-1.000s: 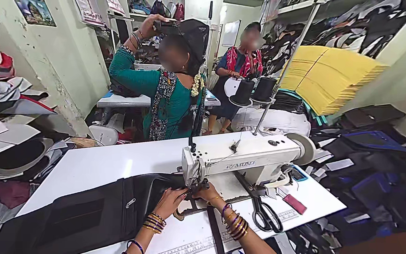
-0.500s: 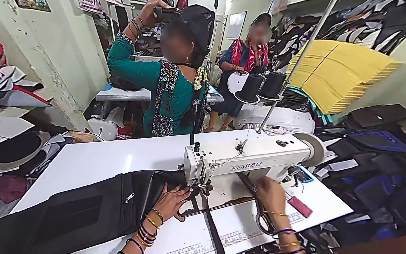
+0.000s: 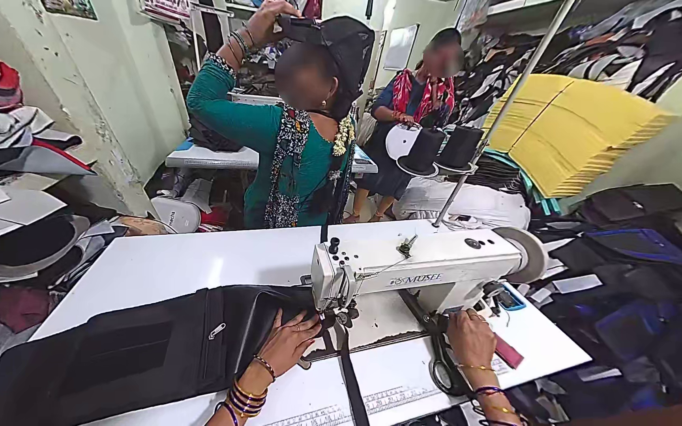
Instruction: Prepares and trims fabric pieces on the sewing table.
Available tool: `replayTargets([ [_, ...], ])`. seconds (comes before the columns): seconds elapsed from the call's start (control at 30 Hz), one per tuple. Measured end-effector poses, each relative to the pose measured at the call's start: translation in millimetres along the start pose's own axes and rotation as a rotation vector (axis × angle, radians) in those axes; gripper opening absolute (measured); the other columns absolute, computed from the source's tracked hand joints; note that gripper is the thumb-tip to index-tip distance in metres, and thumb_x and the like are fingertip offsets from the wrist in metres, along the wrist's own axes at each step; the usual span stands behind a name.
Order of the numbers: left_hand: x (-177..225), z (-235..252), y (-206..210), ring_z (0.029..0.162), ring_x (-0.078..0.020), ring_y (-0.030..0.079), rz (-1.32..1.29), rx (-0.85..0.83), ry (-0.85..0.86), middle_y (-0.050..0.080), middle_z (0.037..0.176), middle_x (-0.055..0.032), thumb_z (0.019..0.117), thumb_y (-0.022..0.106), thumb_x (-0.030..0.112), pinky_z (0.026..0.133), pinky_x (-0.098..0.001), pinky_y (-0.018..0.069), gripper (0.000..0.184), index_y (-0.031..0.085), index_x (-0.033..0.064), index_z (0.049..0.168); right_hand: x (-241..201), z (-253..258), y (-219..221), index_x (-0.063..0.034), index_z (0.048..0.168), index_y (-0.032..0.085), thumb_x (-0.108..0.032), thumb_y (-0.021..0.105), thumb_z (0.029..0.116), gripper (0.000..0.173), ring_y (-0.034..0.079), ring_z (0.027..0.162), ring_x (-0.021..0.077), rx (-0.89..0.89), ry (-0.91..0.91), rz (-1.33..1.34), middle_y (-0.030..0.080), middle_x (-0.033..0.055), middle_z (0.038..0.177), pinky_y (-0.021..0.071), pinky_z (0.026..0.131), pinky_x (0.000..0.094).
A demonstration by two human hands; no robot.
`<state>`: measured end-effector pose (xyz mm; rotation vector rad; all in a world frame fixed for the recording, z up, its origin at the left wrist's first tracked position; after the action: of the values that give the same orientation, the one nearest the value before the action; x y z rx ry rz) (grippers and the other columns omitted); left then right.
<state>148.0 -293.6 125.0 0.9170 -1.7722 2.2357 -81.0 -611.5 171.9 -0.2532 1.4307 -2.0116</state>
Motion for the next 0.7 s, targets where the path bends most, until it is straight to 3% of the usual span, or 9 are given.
replayTargets([
  [0.1, 2, 1, -2, 0.152, -0.0301, 0.032, 0.023, -0.075, -0.045, 0.048, 0.157, -0.0033, 0.1068, 0.046, 0.023, 0.116, -0.0752, 0.0049, 0.041, 0.060, 0.0149, 0.144, 3, 2, -15, 0.0154, 0.092, 0.069, -0.005, 0.062, 0.0960, 0.022, 0.065, 0.101, 0.0565, 0.054, -0.121, 0.105, 0.067, 0.0381, 0.100, 0.0483, 0.085, 0.0685],
  [0.2, 4, 9, -5, 0.154, -0.0289, 0.028, 0.044, -0.115, -0.117, 0.045, 0.159, -0.0026, 0.1085, 0.043, 0.024, 0.117, -0.0734, 0.0022, 0.042, 0.055, 0.0163, 0.148, 3, -14, -26, 0.0122, 0.096, 0.072, -0.005, 0.062, 0.0964, 0.020, 0.067, 0.097, 0.0545, -0.007, -0.178, 0.159, 0.069, 0.0351, 0.098, 0.0492, 0.086, 0.0688],
  [0.27, 4, 12, -7, 0.154, -0.0288, 0.027, 0.053, -0.116, -0.155, 0.044, 0.160, -0.0023, 0.1091, 0.042, 0.024, 0.117, -0.0732, 0.0016, 0.043, 0.054, 0.0164, 0.149, -1, -35, -28, 0.0116, 0.099, 0.073, -0.003, 0.064, 0.0942, 0.018, 0.067, 0.099, 0.0546, -0.117, -0.138, 0.158, 0.069, 0.0357, 0.100, 0.0490, 0.088, 0.0687],
  [0.33, 3, 15, -6, 0.155, -0.0285, 0.025, 0.058, -0.117, -0.184, 0.042, 0.161, -0.0021, 0.1096, 0.040, 0.025, 0.117, -0.0730, -0.0004, 0.044, 0.051, 0.0160, 0.151, 1, -56, -23, 0.0119, 0.108, 0.072, -0.005, 0.068, 0.0932, 0.023, 0.063, 0.110, 0.0555, -0.265, -0.068, 0.160, 0.067, 0.0375, 0.112, 0.0461, 0.097, 0.0679],
  [0.43, 5, 20, -8, 0.156, -0.0286, 0.022, 0.075, -0.118, -0.236, 0.039, 0.163, -0.0027, 0.1102, 0.039, 0.026, 0.117, -0.0725, -0.0019, 0.045, 0.048, 0.0163, 0.153, 6, -74, -16, 0.0138, 0.108, 0.072, -0.006, 0.076, 0.0881, 0.028, 0.062, 0.110, 0.0573, -0.174, -0.085, 0.199, 0.065, 0.0394, 0.111, 0.0463, 0.096, 0.0674],
  [0.5, 8, 23, -9, 0.157, -0.0286, 0.019, 0.079, -0.127, -0.284, 0.037, 0.164, -0.0028, 0.1105, 0.038, 0.027, 0.117, -0.0725, -0.0035, 0.046, 0.047, 0.0163, 0.154, 4, -78, -22, 0.0137, 0.113, 0.070, -0.010, 0.079, 0.0870, 0.037, 0.062, 0.110, 0.0578, -0.191, -0.048, 0.213, 0.063, 0.0409, 0.113, 0.0460, 0.096, 0.0683],
  [0.6, 9, 25, -5, 0.157, -0.0296, 0.019, 0.079, -0.062, -0.345, 0.036, 0.164, -0.0028, 0.1104, 0.039, 0.029, 0.116, -0.0742, -0.0040, 0.047, 0.046, 0.0156, 0.154, 1, -80, -25, 0.0132, 0.121, 0.067, -0.022, 0.076, 0.0928, 0.046, 0.062, 0.112, 0.0544, -0.428, 0.014, 0.154, 0.063, 0.0390, 0.116, 0.0441, 0.099, 0.0654],
  [0.7, 10, 28, -2, 0.157, -0.0305, 0.015, 0.095, -0.055, -0.425, 0.031, 0.167, -0.0007, 0.1106, 0.038, 0.030, 0.115, -0.0758, -0.0048, 0.049, 0.040, 0.0173, 0.158, 11, -77, -20, 0.0107, 0.110, 0.071, -0.020, 0.076, 0.0902, 0.037, 0.068, 0.099, 0.0462, -0.553, 0.055, 0.212, 0.070, 0.0318, 0.101, 0.0483, 0.092, 0.0615],
])
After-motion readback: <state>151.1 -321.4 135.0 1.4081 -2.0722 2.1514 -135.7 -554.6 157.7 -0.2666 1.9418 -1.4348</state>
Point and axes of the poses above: each hand's wrist, its own z-axis towards the middle knuckle, its own y-axis out of the palm, x = y × z, the point moved 3 cm from there along z, towards the middle knuckle
